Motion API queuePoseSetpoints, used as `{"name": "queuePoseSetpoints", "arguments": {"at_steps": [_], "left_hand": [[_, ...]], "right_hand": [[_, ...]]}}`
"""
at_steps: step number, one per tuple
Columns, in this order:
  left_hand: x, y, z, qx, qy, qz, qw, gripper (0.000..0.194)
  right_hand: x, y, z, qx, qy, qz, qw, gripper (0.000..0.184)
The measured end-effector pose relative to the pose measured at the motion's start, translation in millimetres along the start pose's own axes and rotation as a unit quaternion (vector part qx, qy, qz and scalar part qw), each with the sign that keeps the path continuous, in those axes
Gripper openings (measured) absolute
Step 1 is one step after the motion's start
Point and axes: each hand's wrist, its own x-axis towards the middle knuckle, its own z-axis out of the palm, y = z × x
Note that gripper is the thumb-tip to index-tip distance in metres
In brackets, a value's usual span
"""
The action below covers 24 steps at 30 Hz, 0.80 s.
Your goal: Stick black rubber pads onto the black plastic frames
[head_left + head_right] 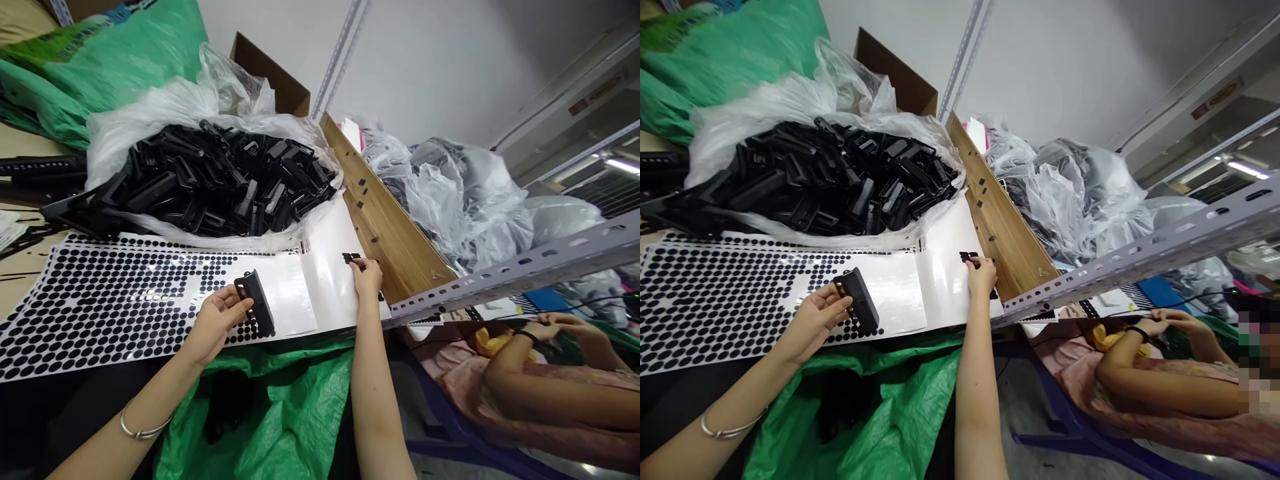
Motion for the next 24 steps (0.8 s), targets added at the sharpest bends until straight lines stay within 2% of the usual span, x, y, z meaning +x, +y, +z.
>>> {"name": "queuePoseSetpoints", "arguments": {"at_steps": [4,9,11,14,16,20,22,24], "left_hand": [[0.2,-0.2,0.0,0.001,-0.015,0.006,1.000,0.032],[4.1,-1.9,-1.4,-0.020,0.016,0.035,0.999,0.028],[5.1,-1.6,-1.5,-0.033,0.019,0.041,0.998,0.027],[4.9,0.2,-0.5,-0.040,0.006,0.042,0.998,0.026],[3.9,1.7,0.6,-0.038,-0.006,0.041,0.998,0.026],[1.4,2.6,1.7,-0.015,-0.044,0.026,0.999,0.023],[0.9,1.1,2.0,0.004,-0.067,0.015,0.998,0.020],[1.3,-1.1,2.6,0.021,-0.072,0.011,0.997,0.019]], "right_hand": [[2.0,-1.4,-1.8,0.048,0.038,-0.004,0.998,0.006],[-14.1,-16.6,-16.3,0.141,0.114,-0.025,0.983,0.011],[-29.9,-27.3,-22.2,0.237,0.118,-0.025,0.964,0.018],[-55.4,-46.6,-27.3,0.458,0.041,0.015,0.888,0.027],[-66.0,-58.5,-27.7,0.521,-0.002,0.033,0.853,0.030],[-65.2,-68.4,-24.8,0.551,0.013,0.047,0.833,0.037],[-60.5,-66.6,-25.0,0.555,0.038,0.059,0.829,0.038],[-58.5,-64.7,-27.8,0.546,0.078,0.044,0.833,0.036]]}}
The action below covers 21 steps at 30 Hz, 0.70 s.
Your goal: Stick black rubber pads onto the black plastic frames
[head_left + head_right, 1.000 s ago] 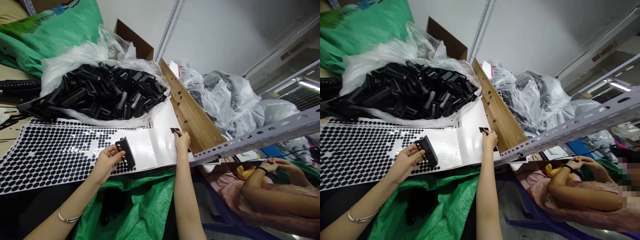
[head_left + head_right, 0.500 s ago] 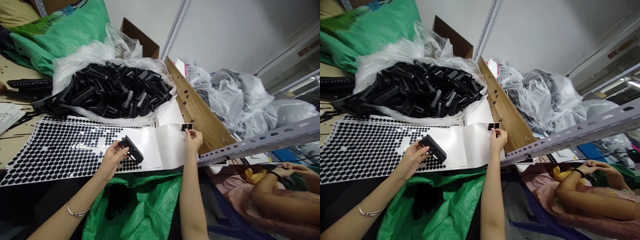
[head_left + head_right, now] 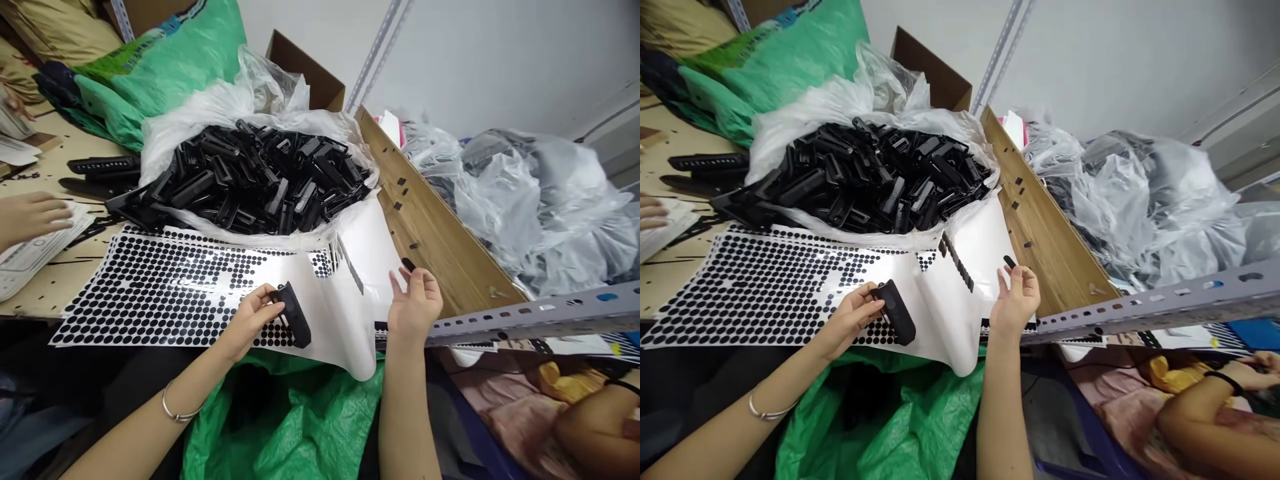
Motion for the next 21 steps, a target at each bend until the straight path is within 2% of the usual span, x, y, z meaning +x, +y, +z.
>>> {"name": "queuePoseSetpoints", "arguments": {"at_steps": [2,3,5,8,11,13,15,18,21], "left_hand": [[0.9,-1.8,0.8,0.008,0.008,0.003,1.000,0.018],[1.4,-2.3,1.2,0.010,0.014,0.005,1.000,0.018],[2.3,-3.0,1.4,0.011,0.028,0.003,1.000,0.018],[3.5,-3.5,0.4,0.012,0.047,-0.003,0.999,0.018],[4.2,-3.9,-1.0,0.015,0.057,0.003,0.998,0.019],[4.3,-3.6,-1.5,0.022,0.060,0.009,0.998,0.020],[4.1,-2.8,-1.6,0.029,0.062,0.008,0.998,0.020],[3.8,-1.1,-1.1,0.028,0.069,0.008,0.997,0.022],[3.8,0.1,0.2,0.022,0.074,0.014,0.997,0.023]], "right_hand": [[-2.6,-4.2,-1.0,-0.020,-0.017,-0.064,0.998,0.031],[-5.7,-6.7,-0.5,-0.034,-0.052,-0.095,0.993,0.028],[-13.9,-10.3,1.7,-0.072,-0.166,-0.128,0.975,0.021],[-23.6,-7.5,4.1,-0.156,-0.342,-0.078,0.923,0.023],[-22.3,6.0,-0.1,-0.282,-0.438,0.016,0.853,0.042],[-14.6,17.2,-6.0,-0.355,-0.448,0.042,0.820,0.051],[-3.4,26.4,-12.4,-0.396,-0.424,0.040,0.814,0.054],[12.0,30.8,-18.6,-0.411,-0.361,0.008,0.837,0.048],[12.8,20.8,-15.9,-0.385,-0.300,-0.090,0.868,0.032]]}}
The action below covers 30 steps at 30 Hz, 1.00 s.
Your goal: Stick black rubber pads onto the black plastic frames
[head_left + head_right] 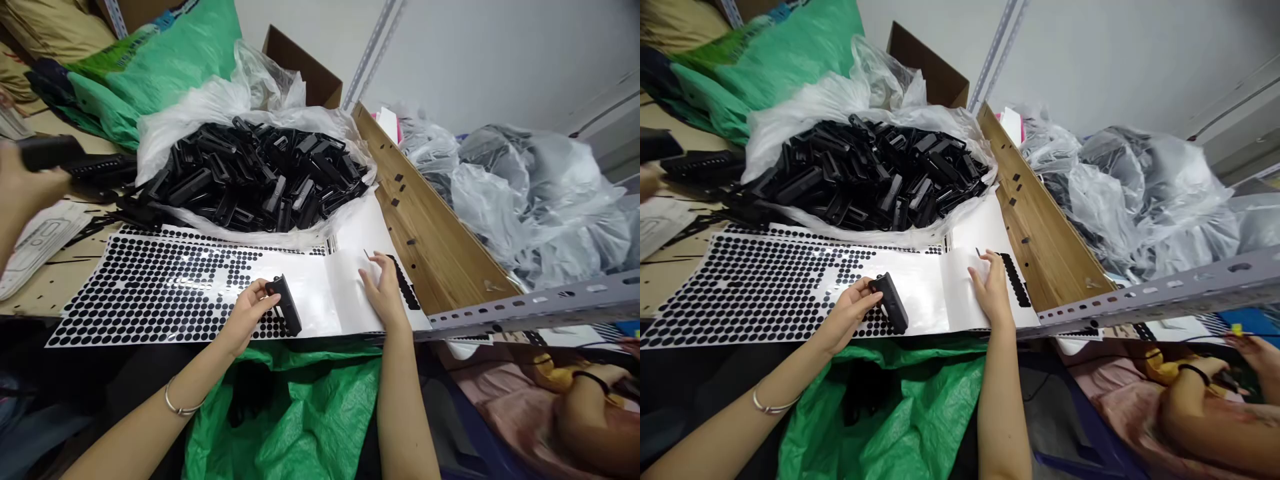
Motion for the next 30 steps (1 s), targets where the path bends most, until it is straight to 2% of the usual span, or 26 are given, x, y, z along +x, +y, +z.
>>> {"name": "queuePoseSetpoints", "arguments": {"at_steps": [2,3,6,8,10,12,16,22,30], "left_hand": [[0.1,0.3,1.1,-0.004,-0.002,0.002,1.000,0.024],[0.2,0.4,1.7,-0.004,-0.006,0.004,1.000,0.025],[0.7,0.4,2.4,0.008,-0.028,0.009,1.000,0.028],[1.2,0.8,1.3,0.031,-0.049,0.009,0.998,0.032],[1.3,2.3,-1.1,0.063,-0.058,0.006,0.996,0.033],[1.1,5.0,-4.2,0.095,-0.050,0.001,0.994,0.032],[-0.5,11.7,-9.3,0.132,-0.048,-0.017,0.990,0.034],[-1.9,16.6,-11.7,0.156,-0.085,-0.036,0.983,0.029],[-3.7,20.2,-10.3,0.142,-0.077,-0.045,0.986,0.023]], "right_hand": [[-6.0,-18.4,0.2,0.050,0.024,-0.043,0.998,0.020],[-10.9,-30.3,1.9,0.097,0.008,-0.050,0.994,0.017],[-28.4,-67.4,11.6,0.226,-0.140,-0.036,0.963,0.014],[-37.9,-86.6,18.4,0.242,-0.240,-0.029,0.940,0.013],[-43.5,-98.2,23.1,0.223,-0.300,-0.025,0.927,0.014],[-46.0,-103.4,25.1,0.200,-0.330,-0.022,0.922,0.016],[-49.0,-106.2,26.8,0.175,-0.354,-0.016,0.919,0.017],[-52.7,-110.6,30.3,0.159,-0.350,-0.011,0.923,0.015],[-53.2,-112.5,31.0,0.157,-0.333,-0.012,0.930,0.017]]}}
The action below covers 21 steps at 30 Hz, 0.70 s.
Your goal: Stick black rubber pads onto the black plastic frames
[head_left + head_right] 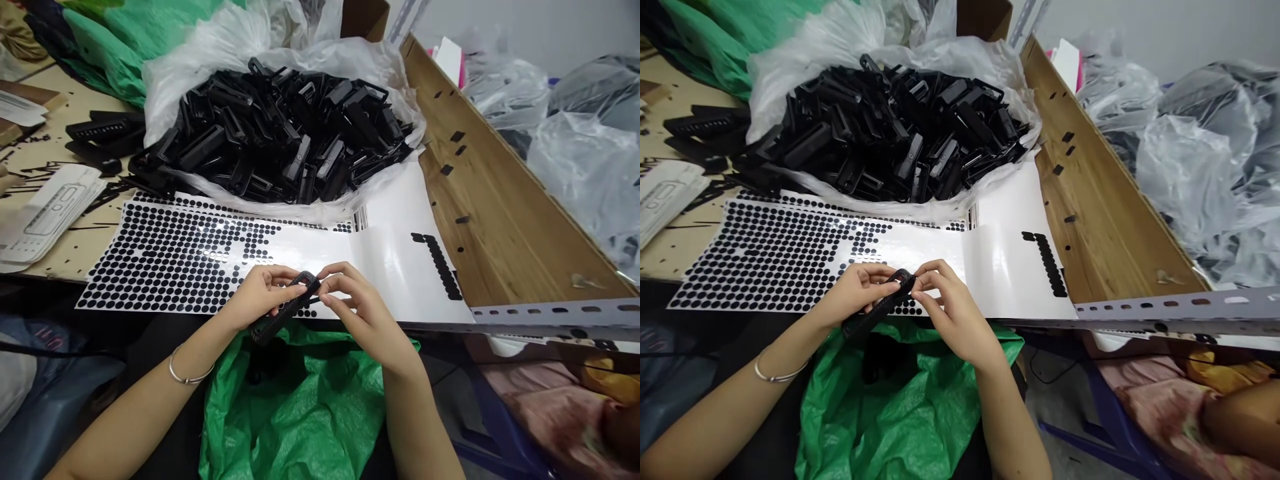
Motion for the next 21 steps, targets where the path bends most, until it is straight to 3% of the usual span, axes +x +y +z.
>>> {"name": "queuePoseSetpoints", "arguments": {"at_steps": [21], "left_hand": [[-1.2,-3.4,-2.6,0.057,0.010,0.003,0.998,0.028]], "right_hand": [[-1.1,0.8,9.1,-0.014,0.027,-0.009,1.000,0.015]]}}
